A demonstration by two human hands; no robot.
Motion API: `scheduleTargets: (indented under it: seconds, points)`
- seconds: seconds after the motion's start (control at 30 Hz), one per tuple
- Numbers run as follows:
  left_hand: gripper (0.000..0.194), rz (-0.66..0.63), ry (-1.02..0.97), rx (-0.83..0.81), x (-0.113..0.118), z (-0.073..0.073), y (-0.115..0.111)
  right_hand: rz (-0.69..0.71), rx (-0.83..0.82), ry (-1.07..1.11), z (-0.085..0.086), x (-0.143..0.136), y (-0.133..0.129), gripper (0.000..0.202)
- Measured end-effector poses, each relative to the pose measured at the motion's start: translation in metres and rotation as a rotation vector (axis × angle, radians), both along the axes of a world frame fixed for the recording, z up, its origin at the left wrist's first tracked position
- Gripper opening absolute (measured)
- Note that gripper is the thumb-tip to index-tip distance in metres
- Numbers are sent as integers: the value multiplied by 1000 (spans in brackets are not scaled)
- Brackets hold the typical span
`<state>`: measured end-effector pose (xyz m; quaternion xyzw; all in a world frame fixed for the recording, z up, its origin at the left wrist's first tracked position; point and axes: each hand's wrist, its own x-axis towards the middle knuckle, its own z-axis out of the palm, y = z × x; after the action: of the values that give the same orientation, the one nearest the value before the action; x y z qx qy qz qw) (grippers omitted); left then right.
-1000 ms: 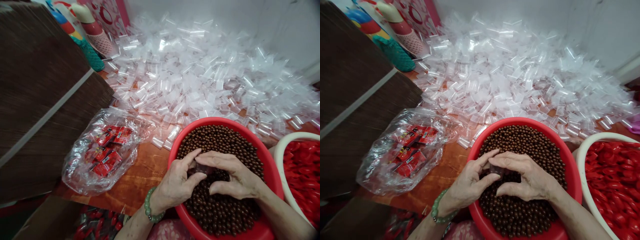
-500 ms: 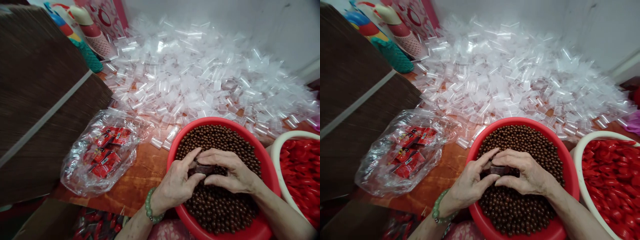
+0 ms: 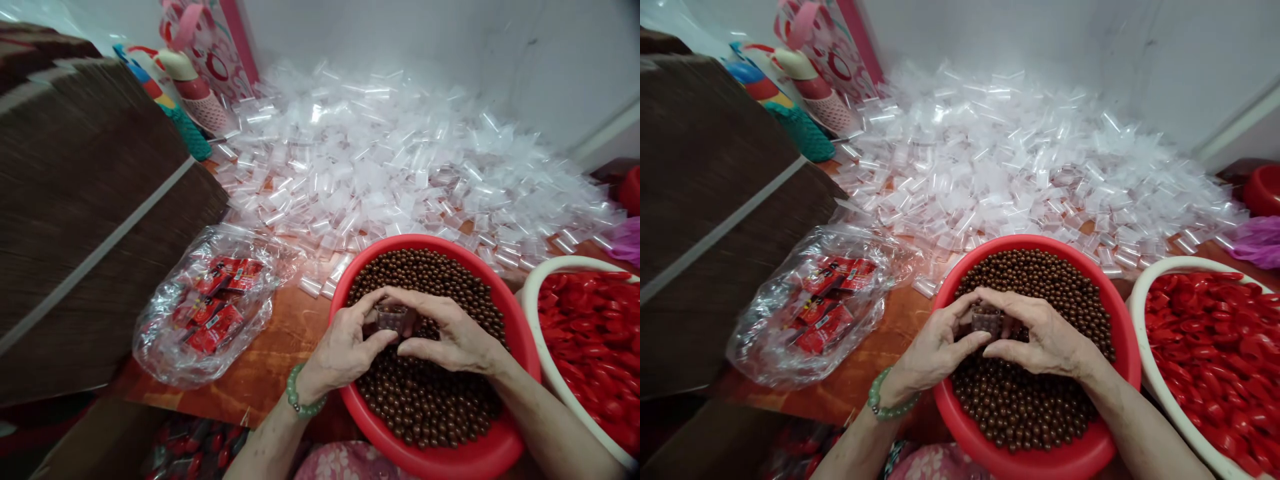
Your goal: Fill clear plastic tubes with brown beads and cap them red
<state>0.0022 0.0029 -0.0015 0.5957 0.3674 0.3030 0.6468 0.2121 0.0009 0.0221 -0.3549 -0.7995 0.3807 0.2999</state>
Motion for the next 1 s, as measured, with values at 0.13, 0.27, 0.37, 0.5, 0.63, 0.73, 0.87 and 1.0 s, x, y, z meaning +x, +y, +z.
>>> scheduleTargets:
  seconds: [0.13, 0.27, 0.37, 0.5, 0.63, 0.73, 0.87, 1.0]
  points:
    - [56, 1, 20, -3, 0, 2, 1, -86, 3, 34, 2, 3, -2, 66]
    - [40, 4, 66, 72, 0, 6, 2, 12, 85, -26, 1, 3, 0, 44]
    - [39, -2, 92, 95, 0, 8, 2, 16, 80, -51, 1, 4, 1, 36]
    - [37, -14, 60, 56, 0, 7, 2, 1, 88, -41, 3, 6, 2, 39]
    - [36, -24, 54, 9, -1, 3, 2, -61, 119, -16, 7, 10, 3, 34]
    - [29, -26, -25, -88, -2, 1, 3, -122, 132, -26, 9, 14, 3, 26]
    - [32, -16, -191, -289, -3, 1, 5, -173, 162, -63, 13, 20, 4, 19]
    - [41, -1, -232, -373, -1, 6, 7, -277, 160, -123, 7, 29, 4, 18]
